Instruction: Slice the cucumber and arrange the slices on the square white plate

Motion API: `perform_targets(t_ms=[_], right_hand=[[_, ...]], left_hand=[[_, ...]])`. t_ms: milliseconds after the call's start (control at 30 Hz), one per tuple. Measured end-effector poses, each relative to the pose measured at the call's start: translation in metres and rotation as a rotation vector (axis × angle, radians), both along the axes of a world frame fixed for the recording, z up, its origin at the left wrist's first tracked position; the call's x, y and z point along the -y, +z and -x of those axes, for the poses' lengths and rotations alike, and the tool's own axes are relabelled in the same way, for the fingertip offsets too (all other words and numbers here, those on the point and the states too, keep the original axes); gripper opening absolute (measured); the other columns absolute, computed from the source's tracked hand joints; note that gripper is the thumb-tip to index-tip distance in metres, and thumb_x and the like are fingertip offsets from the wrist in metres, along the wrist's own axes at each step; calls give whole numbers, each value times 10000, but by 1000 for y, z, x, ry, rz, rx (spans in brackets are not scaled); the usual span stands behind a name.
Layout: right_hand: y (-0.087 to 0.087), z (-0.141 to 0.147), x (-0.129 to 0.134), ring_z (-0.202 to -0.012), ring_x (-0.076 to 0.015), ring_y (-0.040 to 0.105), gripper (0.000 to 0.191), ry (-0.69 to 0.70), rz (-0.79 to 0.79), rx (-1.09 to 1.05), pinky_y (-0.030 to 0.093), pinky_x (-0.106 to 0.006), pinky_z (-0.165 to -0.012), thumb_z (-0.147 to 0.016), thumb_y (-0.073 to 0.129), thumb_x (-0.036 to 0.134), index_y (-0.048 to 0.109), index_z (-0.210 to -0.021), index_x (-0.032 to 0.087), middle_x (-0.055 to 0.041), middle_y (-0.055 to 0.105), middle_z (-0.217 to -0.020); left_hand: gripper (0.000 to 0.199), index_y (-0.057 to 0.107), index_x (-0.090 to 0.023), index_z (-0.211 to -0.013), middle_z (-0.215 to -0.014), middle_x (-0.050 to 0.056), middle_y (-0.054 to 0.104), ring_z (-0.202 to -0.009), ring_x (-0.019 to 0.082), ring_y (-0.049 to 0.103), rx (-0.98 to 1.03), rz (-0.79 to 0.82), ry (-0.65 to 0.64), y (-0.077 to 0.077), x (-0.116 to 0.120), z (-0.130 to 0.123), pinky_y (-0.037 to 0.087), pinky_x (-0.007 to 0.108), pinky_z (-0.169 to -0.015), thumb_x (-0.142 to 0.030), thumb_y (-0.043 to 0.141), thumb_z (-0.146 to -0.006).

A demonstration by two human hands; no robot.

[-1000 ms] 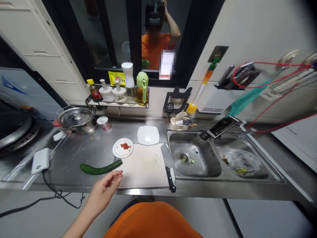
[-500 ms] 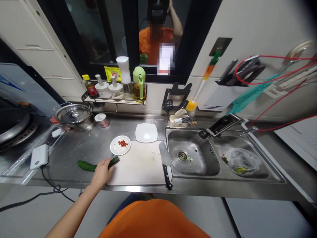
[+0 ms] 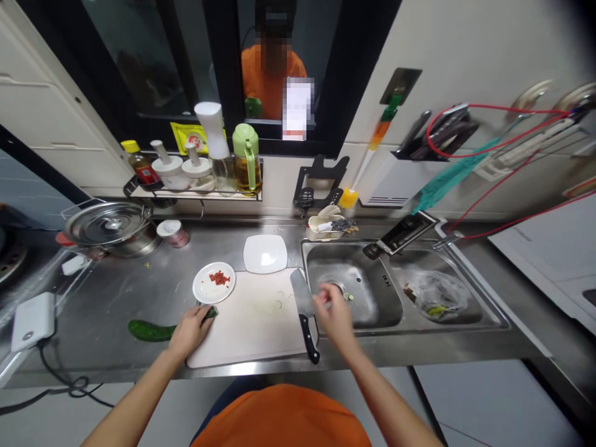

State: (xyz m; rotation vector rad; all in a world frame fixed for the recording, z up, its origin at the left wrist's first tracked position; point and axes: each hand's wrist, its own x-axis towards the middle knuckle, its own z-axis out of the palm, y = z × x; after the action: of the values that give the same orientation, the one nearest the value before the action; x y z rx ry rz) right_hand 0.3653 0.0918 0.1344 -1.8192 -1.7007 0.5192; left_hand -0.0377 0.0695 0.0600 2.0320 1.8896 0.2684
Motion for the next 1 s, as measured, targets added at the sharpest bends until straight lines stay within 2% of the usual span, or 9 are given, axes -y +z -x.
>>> perform_targets(t_ms=[133, 200, 300, 400, 500, 633, 767, 867, 1000], right_hand=[[-35, 30, 24, -1047, -254, 519, 335, 47, 296, 277, 401, -346, -907, -836, 546, 236, 547, -1144, 105, -156, 567, -1088], [-47, 41, 32, -1045, -265, 510, 344, 53, 400, 384, 407, -339, -867, -827, 550, 231, 534, -1158, 139, -152, 543, -1104], [-54, 52, 34, -1022, -256, 519, 345, 21, 456, 485, 406, -322, -830, -845, 468, 142, 513, -1187, 157, -146, 529, -1091], [-51, 58, 30, -1001, -242, 538, 404, -47, 501, 513, 405, -307, -812, -843, 374, 51, 492, -1220, 138, -148, 536, -1067], [-45, 58, 27, -1008, -253, 545, 423, -106, 529, 468, 405, -308, -816, -815, 412, 56, 483, -1229, 102, -162, 541, -1070], [-33, 49, 32, -996, -240, 560, 472, -123, 483, 313, 393, -297, -868, -785, 452, 87, 472, -1257, 87, -167, 554, -1114], [-21, 48, 42, -1025, -210, 563, 416, 54, 438, 150, 378, -255, -885, -805, 414, 88, 525, -1205, 122, -130, 619, -1085], [-17, 57, 46, -973, -200, 586, 345, 171, 523, 124, 382, -240, -823, -832, 410, 113, 568, -1138, 140, -103, 659, -1011], [-17, 68, 46, -949, -193, 596, 309, 244, 635, 131, 368, -226, -767, -817, 438, 116, 596, -1079, 161, -85, 678, -972]], left_hand=[[344, 623, -202, -1121, -1067, 98, 642, -1011, 237, 571, 96, 13, -91, 6, -2, -47, 437, 359, -904, -347, 476, -845], [333, 622, -197, -1123, -1046, 100, 646, -997, 229, 571, 110, 29, -103, 12, -4, -80, 432, 350, -894, -310, 475, -846], [319, 620, -203, -1120, -1028, 94, 643, -992, 217, 565, 124, 55, -112, 18, -11, -123, 419, 338, -890, -281, 494, -838], [317, 610, -195, -1124, -1023, 91, 639, -1002, 218, 553, 152, 63, -119, 18, -19, -147, 414, 340, -892, -295, 508, -840], [325, 600, -173, -1128, -1032, 98, 636, -1008, 227, 544, 160, 66, -125, 11, -21, -153, 419, 350, -895, -289, 526, -834], [343, 571, -171, -1158, -1067, 100, 624, -1010, 227, 544, 205, 20, -140, -2, -17, -149, 435, 368, -900, -291, 521, -841], [362, 546, -185, -1189, -1093, 106, 609, -1020, 231, 551, 264, -50, -187, -10, -12, -144, 457, 386, -897, -286, 513, -843], [344, 555, -200, -1174, -1075, 103, 612, -1009, 231, 564, 286, -93, -188, -12, -10, -142, 473, 393, -886, -277, 508, -843], [330, 568, -200, -1155, -1060, 103, 612, -997, 229, 573, 283, -121, -165, -12, -9, -142, 484, 392, -882, -269, 506, -839]])
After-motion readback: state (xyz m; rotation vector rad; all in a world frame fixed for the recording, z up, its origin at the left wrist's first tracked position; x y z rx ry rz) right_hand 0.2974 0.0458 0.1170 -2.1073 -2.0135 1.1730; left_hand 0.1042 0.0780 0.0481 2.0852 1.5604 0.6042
